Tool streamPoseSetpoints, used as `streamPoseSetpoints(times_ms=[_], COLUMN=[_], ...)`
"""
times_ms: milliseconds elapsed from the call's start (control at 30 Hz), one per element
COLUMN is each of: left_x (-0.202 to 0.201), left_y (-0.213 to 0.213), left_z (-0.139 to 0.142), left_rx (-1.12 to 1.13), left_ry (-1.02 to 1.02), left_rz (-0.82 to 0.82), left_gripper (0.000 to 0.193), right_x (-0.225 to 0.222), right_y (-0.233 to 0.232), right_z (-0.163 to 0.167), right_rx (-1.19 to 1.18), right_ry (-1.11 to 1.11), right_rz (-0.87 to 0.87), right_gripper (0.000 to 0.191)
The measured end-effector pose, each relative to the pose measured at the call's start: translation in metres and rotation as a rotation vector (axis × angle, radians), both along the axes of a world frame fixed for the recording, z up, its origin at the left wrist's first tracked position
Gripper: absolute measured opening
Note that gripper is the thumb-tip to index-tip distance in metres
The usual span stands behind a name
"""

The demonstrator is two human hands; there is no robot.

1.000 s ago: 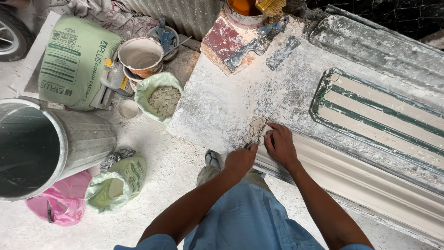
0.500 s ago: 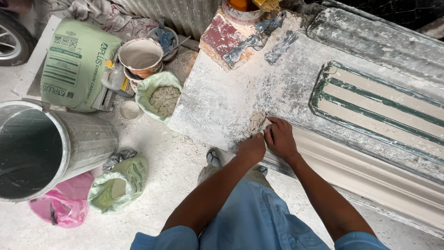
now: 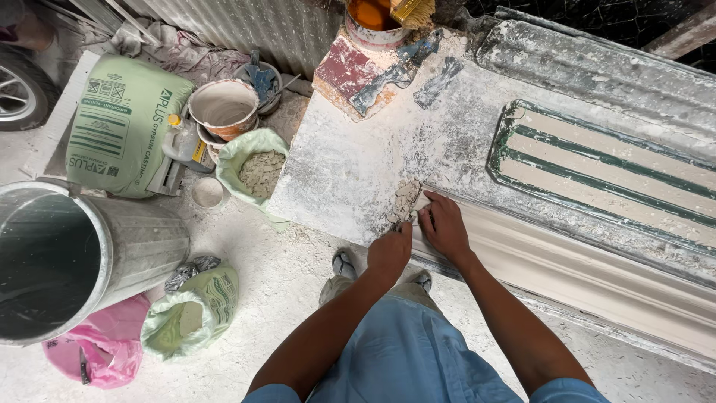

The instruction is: The person uses a small scraper to smooth and clean the surface of a long white decorative molding piece. They repeatedly scrape along the grooves and edges, removing excess material and dust from the workbench.

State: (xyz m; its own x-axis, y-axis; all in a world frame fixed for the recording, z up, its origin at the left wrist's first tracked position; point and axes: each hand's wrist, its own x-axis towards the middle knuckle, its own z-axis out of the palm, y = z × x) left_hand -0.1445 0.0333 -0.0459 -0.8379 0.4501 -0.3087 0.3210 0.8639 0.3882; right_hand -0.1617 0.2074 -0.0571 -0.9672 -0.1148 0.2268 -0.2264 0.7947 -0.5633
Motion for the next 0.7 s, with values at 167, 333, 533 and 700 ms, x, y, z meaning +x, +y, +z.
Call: streamPoseSetpoints(times_ms=[167, 333, 533, 700], left_x=[-0.011, -0.025, -0.028, -0.018], left_y=[0.018, 0.029, 0.019, 0.006], left_z=[0.002, -0.007, -0.018, -0.020], left_rx=[-0.040, 0.067, 0.188, 0.189], left_ry=[-0.158, -0.295, -0.329, -0.290], left_rz=[0.057, 0.145, 0.223, 0.167], left_gripper=[0.031, 0.034, 0.025, 0.032], right_x=[0.001, 0.000, 0.001, 0.003], right_y=[-0.003, -0.004, -0.005, -0.004], right_z=[0.001, 0.003, 0.005, 0.005], right_rx=[0.024, 0.037, 0.061, 0.059], right_ry=[0.012, 0.035, 0.125, 0.067], right_rz=[-0.007, 0.025, 0.054, 0.026], right_gripper=[0.020, 0.018, 0.019, 0.020])
